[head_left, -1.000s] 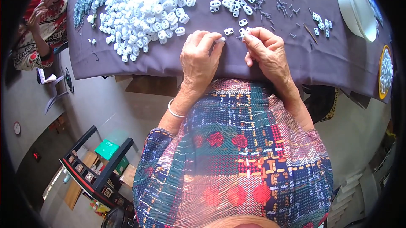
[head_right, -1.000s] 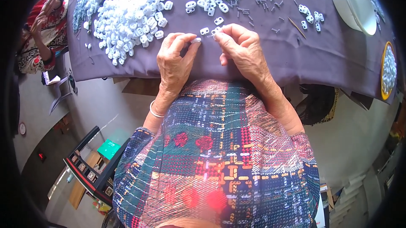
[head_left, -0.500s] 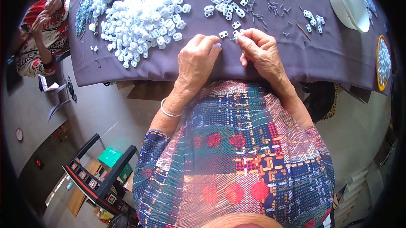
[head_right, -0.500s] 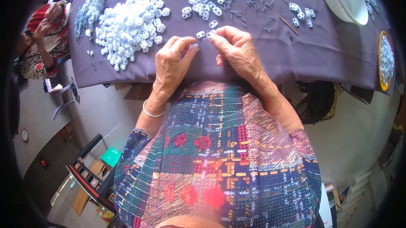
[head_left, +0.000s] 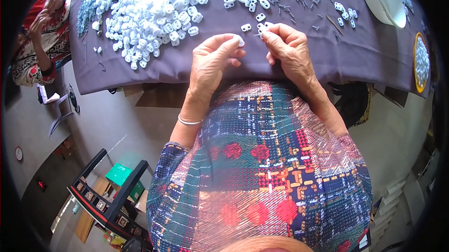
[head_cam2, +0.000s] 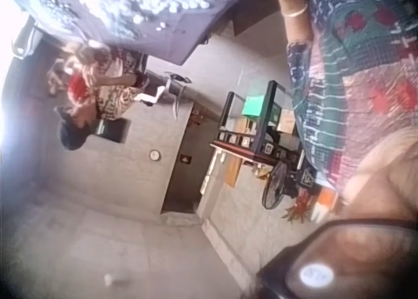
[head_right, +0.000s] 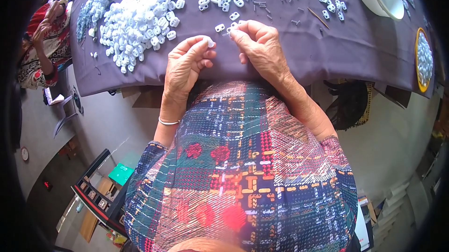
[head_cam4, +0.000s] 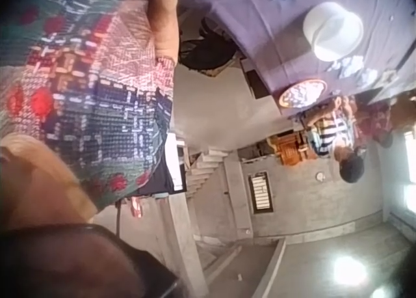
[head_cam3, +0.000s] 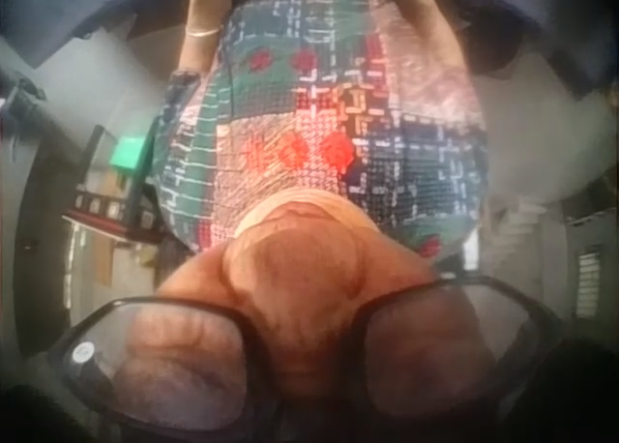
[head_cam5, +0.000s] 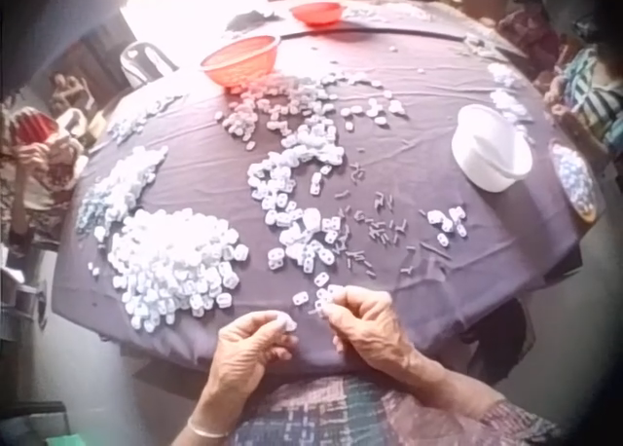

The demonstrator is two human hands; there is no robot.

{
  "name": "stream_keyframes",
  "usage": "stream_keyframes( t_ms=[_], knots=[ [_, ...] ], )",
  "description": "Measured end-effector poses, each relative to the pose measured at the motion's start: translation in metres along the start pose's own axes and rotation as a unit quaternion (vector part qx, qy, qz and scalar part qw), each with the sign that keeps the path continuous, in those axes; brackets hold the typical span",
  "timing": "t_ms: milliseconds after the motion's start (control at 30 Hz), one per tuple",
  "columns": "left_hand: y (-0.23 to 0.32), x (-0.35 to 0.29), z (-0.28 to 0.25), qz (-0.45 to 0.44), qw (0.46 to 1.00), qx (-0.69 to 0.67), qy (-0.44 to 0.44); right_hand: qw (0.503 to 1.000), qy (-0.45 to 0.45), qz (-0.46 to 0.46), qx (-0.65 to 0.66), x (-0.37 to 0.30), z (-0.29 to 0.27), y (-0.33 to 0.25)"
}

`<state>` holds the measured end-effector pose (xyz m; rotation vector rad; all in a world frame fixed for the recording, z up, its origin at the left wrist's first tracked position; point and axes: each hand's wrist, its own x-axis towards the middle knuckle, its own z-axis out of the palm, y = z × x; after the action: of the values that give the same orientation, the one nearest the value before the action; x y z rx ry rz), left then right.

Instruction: The person assembles plastic cord locks by hand, picking up plastic components and inserting springs into them.

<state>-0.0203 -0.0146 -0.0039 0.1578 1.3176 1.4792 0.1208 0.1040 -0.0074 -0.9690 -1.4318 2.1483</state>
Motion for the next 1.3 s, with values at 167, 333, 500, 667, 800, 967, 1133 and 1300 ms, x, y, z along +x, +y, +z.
stream_keyframes(
  t_ms=[167, 333, 500, 667, 800, 967, 1133, 1300],
  knots=[
    [-0.005, -0.002, 0.000, -0.011, 0.999, -0.039, -0.018, 0.999, 0.014, -0.011, -0.027, -0.007, 0.007, -0.006],
    [-0.007, -0.006, 0.003, -0.025, 0.997, -0.060, -0.037, 0.996, 0.022, -0.036, -0.085, -0.014, 0.015, -0.010],
    [-0.011, -0.007, 0.000, -0.025, 0.995, -0.081, -0.053, 0.989, 0.032, -0.069, -0.124, -0.017, 0.018, -0.007],
    [-0.010, -0.009, 0.001, -0.026, 0.995, -0.083, -0.051, 0.984, 0.035, -0.108, -0.134, -0.016, 0.020, -0.002],
    [-0.012, -0.009, 0.001, -0.025, 0.994, -0.087, -0.055, 0.984, 0.029, -0.106, -0.139, -0.016, 0.019, 0.000],
    [-0.011, -0.009, 0.004, -0.017, 0.996, -0.075, -0.046, 0.986, 0.033, -0.100, -0.132, -0.017, 0.019, 0.002],
    [-0.013, -0.008, 0.004, -0.012, 0.996, -0.075, -0.042, 0.981, 0.029, -0.106, -0.157, -0.018, 0.019, 0.004],
    [-0.011, -0.011, 0.006, -0.013, 0.997, -0.065, -0.030, 0.977, 0.027, -0.117, -0.178, -0.017, 0.017, 0.004]
  ],
)
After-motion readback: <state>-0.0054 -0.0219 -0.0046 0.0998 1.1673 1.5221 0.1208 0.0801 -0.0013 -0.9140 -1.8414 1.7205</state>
